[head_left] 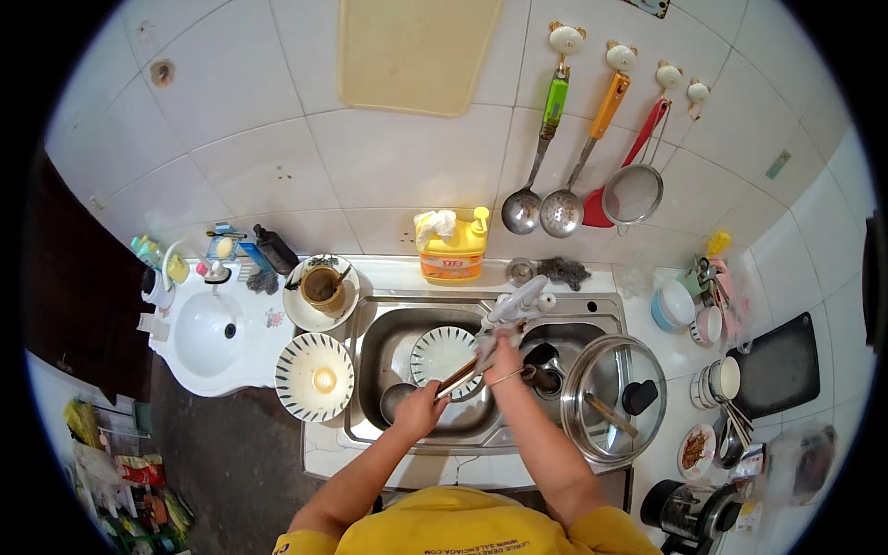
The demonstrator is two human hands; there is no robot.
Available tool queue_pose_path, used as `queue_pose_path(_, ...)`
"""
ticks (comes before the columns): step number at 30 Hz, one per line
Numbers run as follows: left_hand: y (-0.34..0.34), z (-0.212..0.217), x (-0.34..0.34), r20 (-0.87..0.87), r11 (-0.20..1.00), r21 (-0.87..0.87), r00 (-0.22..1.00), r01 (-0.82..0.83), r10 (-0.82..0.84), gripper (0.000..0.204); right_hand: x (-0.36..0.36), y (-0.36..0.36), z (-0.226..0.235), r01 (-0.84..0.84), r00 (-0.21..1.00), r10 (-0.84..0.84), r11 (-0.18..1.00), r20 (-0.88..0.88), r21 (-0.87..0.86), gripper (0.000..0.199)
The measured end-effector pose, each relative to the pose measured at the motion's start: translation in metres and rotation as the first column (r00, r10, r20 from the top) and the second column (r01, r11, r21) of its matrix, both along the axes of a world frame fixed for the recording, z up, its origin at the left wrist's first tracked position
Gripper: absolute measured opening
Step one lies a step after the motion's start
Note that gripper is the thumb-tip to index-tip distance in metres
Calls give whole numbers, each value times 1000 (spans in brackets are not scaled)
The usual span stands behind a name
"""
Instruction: The person washes chopsticks, bowls, and a metal pot lid in a double-basin sink using a sponge and detergent, then sets the items on the adjacent counter.
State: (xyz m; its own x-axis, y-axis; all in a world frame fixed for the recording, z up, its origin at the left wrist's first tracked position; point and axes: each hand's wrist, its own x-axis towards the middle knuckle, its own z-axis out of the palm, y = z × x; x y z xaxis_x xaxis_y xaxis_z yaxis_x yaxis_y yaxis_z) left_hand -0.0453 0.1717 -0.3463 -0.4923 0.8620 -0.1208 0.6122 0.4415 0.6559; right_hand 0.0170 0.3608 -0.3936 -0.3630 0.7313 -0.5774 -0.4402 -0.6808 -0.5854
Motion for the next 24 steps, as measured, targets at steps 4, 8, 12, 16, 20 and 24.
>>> queue_pose_path(4, 9, -17, -11, 330, 996, 88, 942, 28, -56, 26, -13, -60, -20, -224, 972, 219, 973, 87, 49, 23)
queue_pose_path(8, 0, -15, -26, 734, 989, 3, 672, 147, -102, 23, -3, -8, -25, -190, 976, 185, 981, 111, 41, 26)
queue_pose_path(12, -19, 6, -32, 964, 977, -151, 243, 148, 112, 25, 9, 28, 13, 0, 1000, 0, 989, -2, -151, 28)
queue_pose_path(16, -12, -9, -25, 981, 993, -119, 158, 5, 117, 30, -5, -32, -1, -212, 977, 210, 973, 33, 90, 26)
queue_pose_path(20, -4, -18, -21, 975, 982, -163, 137, -97, 176, 34, -17, -72, -11, -261, 942, 212, 949, 259, 174, 23)
queue_pose_path(24, -18, -14, -23, 982, 995, -94, 163, 12, 91, 36, -3, -13, -4, -150, 987, 143, 984, 78, 97, 23)
